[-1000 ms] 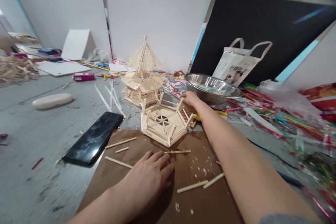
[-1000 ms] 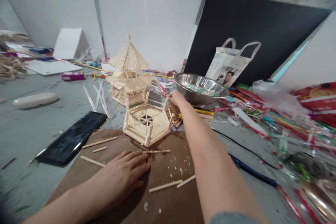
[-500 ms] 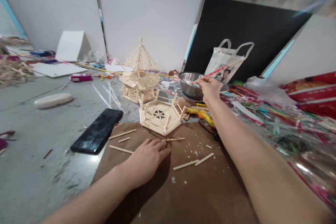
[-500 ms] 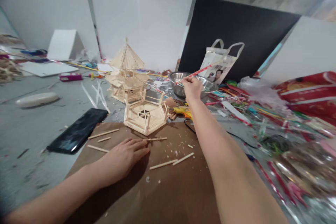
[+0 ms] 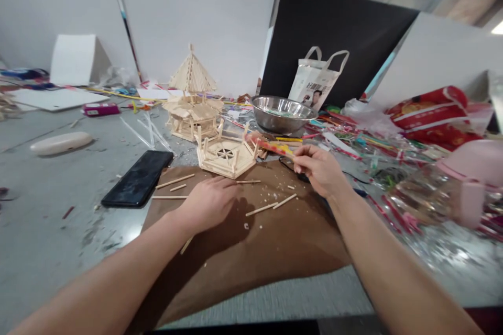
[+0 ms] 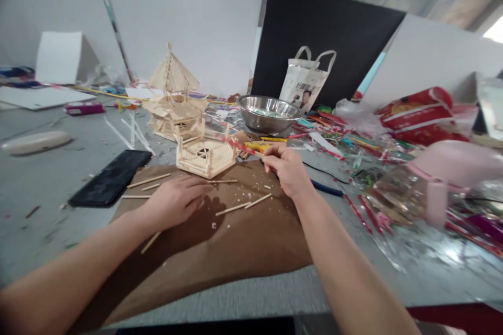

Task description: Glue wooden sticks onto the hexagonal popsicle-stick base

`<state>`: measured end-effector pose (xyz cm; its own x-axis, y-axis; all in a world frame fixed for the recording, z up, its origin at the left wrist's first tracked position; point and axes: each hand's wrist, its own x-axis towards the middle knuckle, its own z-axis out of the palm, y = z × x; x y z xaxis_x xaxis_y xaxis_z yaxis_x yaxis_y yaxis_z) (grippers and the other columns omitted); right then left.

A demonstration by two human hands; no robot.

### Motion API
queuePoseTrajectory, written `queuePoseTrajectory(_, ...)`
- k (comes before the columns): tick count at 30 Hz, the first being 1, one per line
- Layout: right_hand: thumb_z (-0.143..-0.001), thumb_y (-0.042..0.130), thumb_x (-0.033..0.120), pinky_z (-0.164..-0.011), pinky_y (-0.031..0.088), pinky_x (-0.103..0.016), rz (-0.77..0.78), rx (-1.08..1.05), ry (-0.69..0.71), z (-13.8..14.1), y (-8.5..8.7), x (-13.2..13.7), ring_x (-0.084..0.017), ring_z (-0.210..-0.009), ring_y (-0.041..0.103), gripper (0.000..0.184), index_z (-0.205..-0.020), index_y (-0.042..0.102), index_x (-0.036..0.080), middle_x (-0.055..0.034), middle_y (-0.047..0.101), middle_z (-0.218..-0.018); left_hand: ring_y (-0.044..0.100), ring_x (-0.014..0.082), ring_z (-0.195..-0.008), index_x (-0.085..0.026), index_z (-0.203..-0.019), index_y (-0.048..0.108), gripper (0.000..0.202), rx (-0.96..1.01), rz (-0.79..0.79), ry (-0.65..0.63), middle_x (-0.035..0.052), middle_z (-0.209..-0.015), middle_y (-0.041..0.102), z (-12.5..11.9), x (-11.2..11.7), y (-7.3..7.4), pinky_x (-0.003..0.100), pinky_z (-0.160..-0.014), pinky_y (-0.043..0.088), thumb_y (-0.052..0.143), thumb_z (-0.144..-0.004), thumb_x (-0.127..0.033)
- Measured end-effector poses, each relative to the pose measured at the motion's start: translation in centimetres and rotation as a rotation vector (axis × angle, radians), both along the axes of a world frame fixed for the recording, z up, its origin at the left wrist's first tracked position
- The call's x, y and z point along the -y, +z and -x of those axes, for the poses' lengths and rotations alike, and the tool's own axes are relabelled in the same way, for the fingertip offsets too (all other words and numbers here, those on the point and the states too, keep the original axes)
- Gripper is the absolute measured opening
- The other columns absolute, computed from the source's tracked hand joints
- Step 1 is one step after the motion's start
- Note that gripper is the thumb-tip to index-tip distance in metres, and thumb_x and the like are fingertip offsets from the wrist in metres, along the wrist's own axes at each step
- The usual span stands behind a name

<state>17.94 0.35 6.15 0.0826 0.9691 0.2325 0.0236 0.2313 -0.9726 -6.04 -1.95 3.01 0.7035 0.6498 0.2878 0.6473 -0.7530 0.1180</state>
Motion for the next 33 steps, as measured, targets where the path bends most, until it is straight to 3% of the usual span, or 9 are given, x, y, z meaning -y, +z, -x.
queuePoseTrajectory(3,-0.059,0.058,0.014,-0.044,0.036,-0.018,0.003,-0.142,0.032,-1.2,-1.1,0.2,-0.004,-0.042,0.045,0.010,-0.067,0.052,0.016,0.0068,0.049,-0.051,0.043,0.0163,-0.101,-0.024,-0.110,0.044,0.033,0.010,0.032,-0.207,0.0020,-0.116,0.047,-1.5,2.1,0.7,0.031,-0.087,0.034,0.032,-0.080,-0.029)
queuePoseTrajectory(7,-0.062,0.058,0.015,-0.051,0.042,-0.020,0.045,-0.336,0.133,-2.3,-1.7,0.1,-0.003,-0.043,0.045,0.012,-0.073,0.054,0.018,0.0082,0.048,-0.049,0.028,0.0236,-0.117,-0.024,-0.123,0.027,0.057,-0.077,0.175,-0.389,0.0065,-0.131,0.027,-2.6,3.2,-0.5,0.040,-0.093,0.025,0.031,-0.074,-0.052)
queuePoseTrajectory(12,-0.061,0.059,0.022,-0.045,0.043,-0.017,0.114,-0.563,0.130,-2.4,-1.5,0.3,-0.004,-0.047,0.048,0.013,-0.071,0.053,0.020,0.0076,0.051,-0.055,0.013,0.0235,-0.122,-0.022,-0.126,0.020,0.061,-0.090,0.255,-0.332,0.0084,-0.135,0.015,-2.2,2.2,-1.9,0.040,-0.097,0.018,0.027,-0.075,-0.054)
queuePoseTrajectory(16,-0.063,0.057,0.029,-0.044,0.043,-0.019,0.171,-0.566,0.133,-2.2,-1.4,0.3,-0.007,-0.049,0.051,0.013,-0.066,0.049,0.019,0.0075,0.047,-0.052,0.013,0.0222,-0.122,-0.024,-0.127,0.019,0.061,-0.141,0.249,-0.285,0.0066,-0.135,0.016,-1.3,0.9,-1.9,0.040,-0.098,0.013,0.026,-0.075,-0.054)
queuePoseTrajectory(21,-0.071,0.049,0.036,-0.035,0.031,-0.017,0.161,-0.071,0.125,-0.8,-1.0,1.3,-0.004,-0.034,0.038,0.018,-0.070,0.050,0.019,0.0081,0.039,-0.046,0.025,0.0199,-0.118,-0.021,-0.124,0.027,0.057,-0.122,0.231,-0.188,0.0067,-0.130,0.030,0.1,-0.3,-1.3,0.034,-0.097,0.020,0.032,-0.075,-0.050)
queuePoseTrajectory(24,-0.075,0.044,0.037,-0.036,0.027,-0.017,0.160,0.366,0.256,0.7,-0.5,2.5,-0.003,-0.034,0.035,0.022,-0.078,0.053,0.018,0.0071,0.041,-0.047,0.037,0.0171,-0.110,-0.021,-0.117,0.037,0.045,-0.091,0.217,-0.175,0.0042,-0.120,0.043,0.4,-0.6,-0.9,0.029,-0.092,0.028,0.039,-0.076,-0.038)
queuePoseTrajectory(27,-0.076,0.042,0.033,-0.052,0.034,-0.020,0.035,0.832,0.375,1.8,-0.2,3.7,-0.008,-0.055,0.050,0.021,-0.081,0.056,0.019,0.0010,0.056,-0.066,0.047,0.0157,-0.096,-0.023,-0.104,0.048,0.030,-0.102,0.186,-0.088,0.0027,-0.104,0.053,0.3,-0.6,-0.4,0.028,-0.082,0.036,0.037,-0.076,-0.025)
queuePoseTrajectory(29,-0.074,0.045,0.027,-0.061,0.034,-0.022,-0.040,1.131,0.368,1.8,-0.4,4.1,-0.013,-0.072,0.052,0.016,-0.083,0.057,0.021,-0.0013,0.059,-0.080,0.049,0.0167,-0.089,-0.022,-0.096,0.052,0.026,-0.138,0.144,0.017,0.0034,-0.095,0.055,0.4,-0.6,-0.1,0.029,-0.076,0.038,0.037,-0.075,-0.020)
queuePoseTrajectory(33,-0.071,0.045,0.023,-0.053,0.029,-0.023,0.056,1.559,0.261,0.7,-1.2,3.7,-0.016,-0.073,0.053,0.014,-0.081,0.054,0.021,-0.0035,0.060,-0.078,0.048,0.0211,-0.087,-0.018,-0.087,0.053,0.022,-0.243,0.107,0.219,0.0082,-0.090,0.052,1.4,-0.5,0.3,0.034,-0.072,0.039,0.042,-0.067,-0.018)
